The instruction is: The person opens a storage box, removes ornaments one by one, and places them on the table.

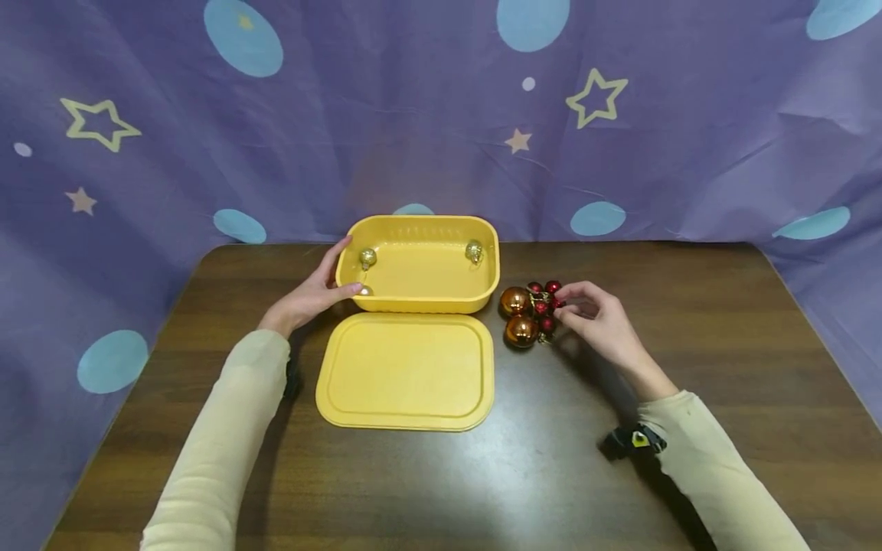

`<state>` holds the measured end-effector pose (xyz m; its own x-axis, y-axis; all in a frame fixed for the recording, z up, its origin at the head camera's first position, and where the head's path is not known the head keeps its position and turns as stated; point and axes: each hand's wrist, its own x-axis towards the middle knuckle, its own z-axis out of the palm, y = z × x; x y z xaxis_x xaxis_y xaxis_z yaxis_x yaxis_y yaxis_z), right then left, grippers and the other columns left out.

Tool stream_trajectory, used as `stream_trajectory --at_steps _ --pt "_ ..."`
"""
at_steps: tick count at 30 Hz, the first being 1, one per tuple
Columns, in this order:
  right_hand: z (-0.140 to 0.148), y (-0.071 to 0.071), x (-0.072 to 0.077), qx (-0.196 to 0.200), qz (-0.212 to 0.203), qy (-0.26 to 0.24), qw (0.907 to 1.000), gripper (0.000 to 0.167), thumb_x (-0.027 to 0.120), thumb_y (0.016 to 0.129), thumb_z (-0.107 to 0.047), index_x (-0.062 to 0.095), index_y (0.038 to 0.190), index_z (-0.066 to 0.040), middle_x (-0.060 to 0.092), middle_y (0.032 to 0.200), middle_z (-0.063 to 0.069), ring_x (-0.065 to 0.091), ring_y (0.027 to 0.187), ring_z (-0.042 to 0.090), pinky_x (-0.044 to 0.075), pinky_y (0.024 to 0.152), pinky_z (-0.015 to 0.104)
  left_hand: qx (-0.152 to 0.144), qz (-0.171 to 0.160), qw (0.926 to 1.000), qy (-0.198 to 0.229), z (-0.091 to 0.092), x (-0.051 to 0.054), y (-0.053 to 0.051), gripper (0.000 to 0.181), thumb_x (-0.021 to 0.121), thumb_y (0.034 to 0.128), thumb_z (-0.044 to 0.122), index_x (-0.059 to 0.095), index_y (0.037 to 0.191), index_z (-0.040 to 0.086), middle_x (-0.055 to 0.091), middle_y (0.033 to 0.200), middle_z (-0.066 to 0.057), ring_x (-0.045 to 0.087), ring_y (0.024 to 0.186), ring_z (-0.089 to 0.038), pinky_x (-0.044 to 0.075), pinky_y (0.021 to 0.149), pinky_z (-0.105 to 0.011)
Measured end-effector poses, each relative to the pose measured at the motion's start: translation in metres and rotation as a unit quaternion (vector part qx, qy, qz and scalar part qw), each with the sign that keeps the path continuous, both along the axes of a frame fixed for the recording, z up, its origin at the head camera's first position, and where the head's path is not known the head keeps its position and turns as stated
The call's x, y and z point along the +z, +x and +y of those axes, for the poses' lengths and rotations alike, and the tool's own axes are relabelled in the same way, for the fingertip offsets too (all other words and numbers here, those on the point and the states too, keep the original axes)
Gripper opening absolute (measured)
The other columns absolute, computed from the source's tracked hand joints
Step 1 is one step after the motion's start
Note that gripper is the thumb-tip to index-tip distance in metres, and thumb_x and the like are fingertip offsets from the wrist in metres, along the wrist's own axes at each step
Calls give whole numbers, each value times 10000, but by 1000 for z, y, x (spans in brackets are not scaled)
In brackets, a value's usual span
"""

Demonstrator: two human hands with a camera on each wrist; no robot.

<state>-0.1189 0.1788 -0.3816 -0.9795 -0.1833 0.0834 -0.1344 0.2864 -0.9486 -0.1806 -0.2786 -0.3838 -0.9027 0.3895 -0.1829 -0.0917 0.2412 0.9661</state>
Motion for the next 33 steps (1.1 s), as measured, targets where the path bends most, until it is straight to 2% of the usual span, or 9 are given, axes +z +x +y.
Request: stream_trajectory --at_steps 5,10,13,17,22,25,27,31,33 --pt "-8 -3 1 -4 -116 -583 9982 270 589 878 83 563 1144 121 572 1097 298 644 853 135 534 720 260 -6 -37 10000 -23 2 -2 0 870 579 971 68 -8 1559 329 180 1543 -203 363 1300 -362 417 921 -194" --pt "-22 -10 6 -74 -24 -864 9962 274 603 888 47 558 1145 132 572 1095 277 623 859 194 522 727 255 1 -30 10000 -33 -1 -2 -1 866 570 975 65 -15 1558 325 167 1548 -199 364 1295 -366 418 911 -186" --pt "-33 -14 8 -63 95 -965 9953 271 618 892 34 565 1142 126 610 1069 204 612 893 185 502 754 240 -13 -21 10000 -36 -1 -1 -1 867 570 976 71 -22 1559 320 152 1552 -204 357 1300 -371 417 912 -183" --pt "-47 -19 11 -22 319 -1048 9940 266 628 893 17 584 1141 104 632 1057 108 592 988 242 474 805 233 -37 5 10000 -29 0 1 0 870 576 975 81 -25 1559 315 130 1561 -198 337 1317 -375 414 923 -192" --pt "-64 -25 14 88 475 -1009 9937 264 622 896 10 598 1153 64 614 1129 186 572 1062 279 470 850 275 8 -35 10000 -7 1 1 1 868 577 972 69 -10 1559 319 108 1571 -171 323 1331 -357 411 927 -189" --pt "-76 -28 18 255 511 -915 9942 272 608 901 18 587 1167 66 604 1155 210 565 1094 308 470 871 301 50 -10 10000 34 0 0 1 867 571 971 49 -9 1560 310 128 1561 -190 339 1312 -368 419 910 -186" --pt "-85 -27 27 456 557 -897 9934 277 598 897 53 578 1171 87 592 1161 233 553 1112 360 472 888 353 41 19 10000 41 0 0 1 873 574 970 49 -16 1561 304 132 1557 -205 341 1306 -374 419 912 -187" --pt "-102 -20 45 1094 724 -828 9879 306 590 876 113 555 1178 140 542 1193 283 507 1145 459 455 912 480 48 -7 10000 -19 0 0 1 874 584 969 69 -9 1559 322 147 1555 -201 342 1311 -363 411 920 -188" --pt "-110 -18 48 1410 813 -801 9834 316 596 870 123 550 1182 151 521 1211 293 498 1152 470 441 921 526 49 -18 10000 -46 1 0 0 870 584 970 76 -3 1559 328 151 1557 -191 340 1317 -355 406 926 -187"
